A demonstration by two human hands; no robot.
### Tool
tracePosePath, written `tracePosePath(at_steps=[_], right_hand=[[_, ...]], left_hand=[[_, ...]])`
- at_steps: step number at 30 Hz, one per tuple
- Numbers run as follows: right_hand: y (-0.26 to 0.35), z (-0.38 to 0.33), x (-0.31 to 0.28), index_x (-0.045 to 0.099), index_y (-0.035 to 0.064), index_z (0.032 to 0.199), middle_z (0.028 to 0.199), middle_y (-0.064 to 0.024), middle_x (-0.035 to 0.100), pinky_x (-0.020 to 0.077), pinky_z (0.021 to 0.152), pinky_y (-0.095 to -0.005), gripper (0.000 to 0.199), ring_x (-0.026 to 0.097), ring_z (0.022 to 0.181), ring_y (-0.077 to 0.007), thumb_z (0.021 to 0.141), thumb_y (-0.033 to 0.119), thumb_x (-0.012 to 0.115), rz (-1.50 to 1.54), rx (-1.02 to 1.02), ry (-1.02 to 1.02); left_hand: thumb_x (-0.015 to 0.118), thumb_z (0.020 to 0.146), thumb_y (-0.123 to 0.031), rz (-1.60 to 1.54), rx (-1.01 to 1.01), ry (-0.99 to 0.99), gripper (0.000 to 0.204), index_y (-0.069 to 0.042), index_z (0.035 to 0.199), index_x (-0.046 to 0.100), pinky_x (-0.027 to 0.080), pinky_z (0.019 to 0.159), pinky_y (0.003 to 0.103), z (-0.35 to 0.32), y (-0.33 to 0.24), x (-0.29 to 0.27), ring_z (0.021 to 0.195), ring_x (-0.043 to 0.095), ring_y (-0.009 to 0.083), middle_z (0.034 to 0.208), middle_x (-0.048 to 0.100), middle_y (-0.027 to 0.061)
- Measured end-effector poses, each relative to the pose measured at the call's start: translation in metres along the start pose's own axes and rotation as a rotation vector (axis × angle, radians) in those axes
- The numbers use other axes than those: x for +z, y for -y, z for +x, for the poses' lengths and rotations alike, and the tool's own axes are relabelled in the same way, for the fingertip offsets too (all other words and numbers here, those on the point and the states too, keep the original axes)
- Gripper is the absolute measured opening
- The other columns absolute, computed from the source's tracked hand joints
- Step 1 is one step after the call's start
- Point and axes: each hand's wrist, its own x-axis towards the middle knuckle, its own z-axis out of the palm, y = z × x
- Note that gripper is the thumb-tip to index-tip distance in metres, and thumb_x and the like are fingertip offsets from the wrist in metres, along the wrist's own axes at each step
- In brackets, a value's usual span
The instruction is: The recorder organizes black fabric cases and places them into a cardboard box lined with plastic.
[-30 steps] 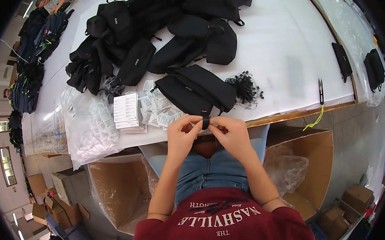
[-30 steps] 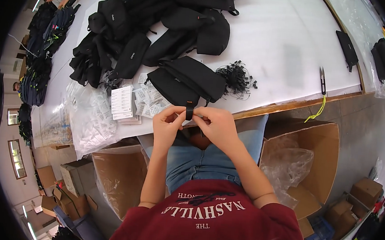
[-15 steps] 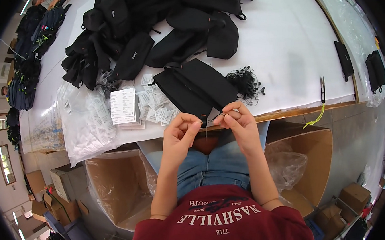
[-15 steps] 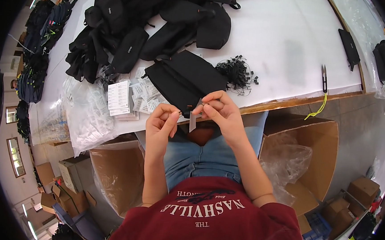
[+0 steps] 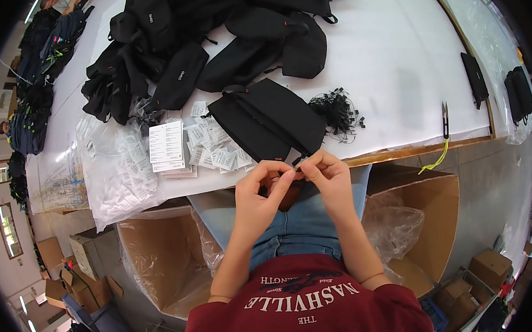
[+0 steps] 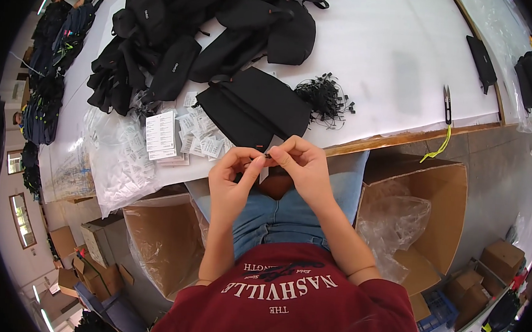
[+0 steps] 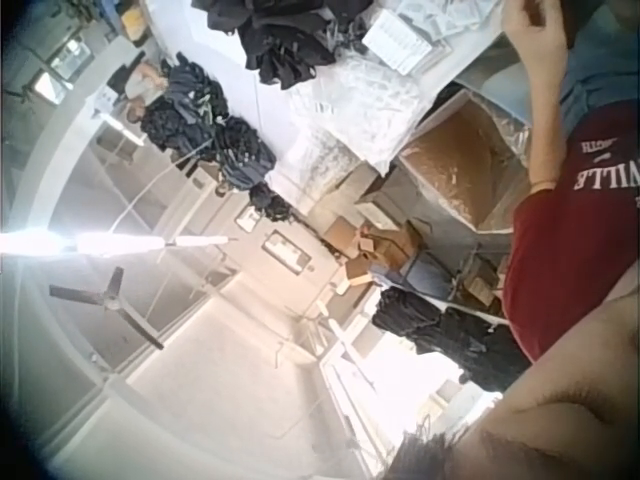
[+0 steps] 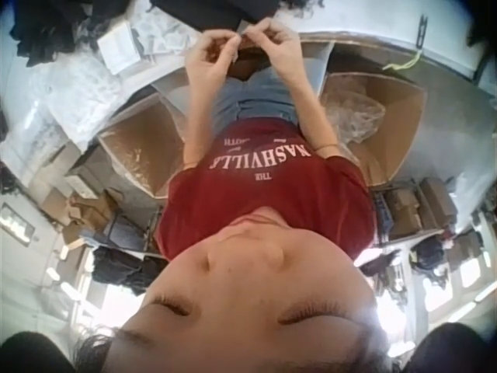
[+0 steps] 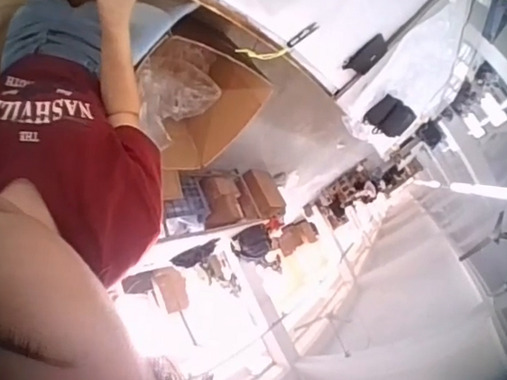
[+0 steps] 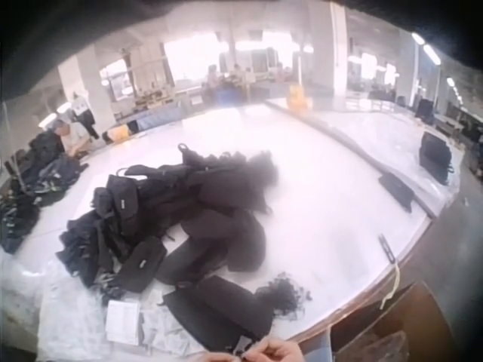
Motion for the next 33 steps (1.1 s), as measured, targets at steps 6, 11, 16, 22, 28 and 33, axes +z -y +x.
tracePosePath(at_steps=[6,11,16,22,28,33], right_hand=[[-0.004,0.000,0.002,0.061,0.0009,0.082,0.076,-0.0053,0.065,0.0477,0.068,-0.0207,0.011,0.062,0.073,-0.0089,0.087,0.010,0.066,-0.104,-0.082,-0.063],[-0.003,-0.002,0.000,0.061,0.0015,0.077,0.071,-0.0026,0.063,0.0413,0.058,-0.0202,0.013,0.056,0.065,-0.0060,0.082,0.010,0.069,-0.360,-0.301,-0.061],[0.003,-0.008,-0.004,0.060,0.0020,0.076,0.068,-0.0011,0.061,0.0417,0.059,-0.0202,0.013,0.055,0.064,-0.0058,0.083,0.010,0.068,-0.192,-0.162,0.101],[0.003,-0.009,0.004,0.060,0.0022,0.077,0.067,-0.0006,0.060,0.0410,0.058,-0.0204,0.013,0.054,0.064,-0.0052,0.084,0.010,0.068,-0.114,-0.089,0.163],[0.016,0.027,0.007,0.063,0.0039,0.087,0.070,-0.0040,0.060,0.0430,0.061,-0.0217,0.012,0.056,0.065,-0.0092,0.084,0.016,0.066,-0.512,-0.069,0.321],[-0.023,0.068,0.042,0.056,0.0043,0.113,0.111,-0.0096,0.054,0.0439,0.089,-0.0381,0.047,0.050,0.103,-0.0291,0.073,0.024,0.071,-1.201,-0.537,0.292]], left_hand=[[0.062,0.087,-0.004,0.108,-0.019,0.022,0.006,0.001,0.092,0.062,0.035,0.056,0.016,-0.001,-0.001,0.001,0.064,0.044,0.0012,0.073,0.055,-0.0035],[0.064,0.085,-0.004,0.079,0.026,0.018,0.008,0.000,0.091,0.060,0.032,0.053,0.016,-0.002,0.005,0.004,0.059,0.042,0.0014,0.066,0.050,-0.0043],[0.065,0.084,-0.002,-0.222,-0.052,0.094,0.012,-0.001,0.092,0.057,0.032,0.052,0.017,0.001,0.007,-0.007,0.059,0.044,0.0014,0.066,0.051,-0.0034],[0.066,0.083,-0.002,-0.241,-0.079,0.265,0.013,-0.001,0.093,0.057,0.034,0.054,0.016,0.003,0.013,-0.020,0.062,0.047,0.0015,0.069,0.055,-0.0033],[0.066,0.084,-0.004,0.025,-0.021,0.112,0.006,-0.001,0.088,0.063,0.038,0.052,0.021,-0.022,-0.001,-0.023,0.059,0.050,0.0053,0.069,0.057,0.0002],[0.067,0.081,-0.005,0.381,0.186,0.233,0.007,-0.001,0.086,0.065,0.038,0.050,0.025,-0.038,0.002,-0.022,0.055,0.050,0.0104,0.071,0.059,0.0046]])
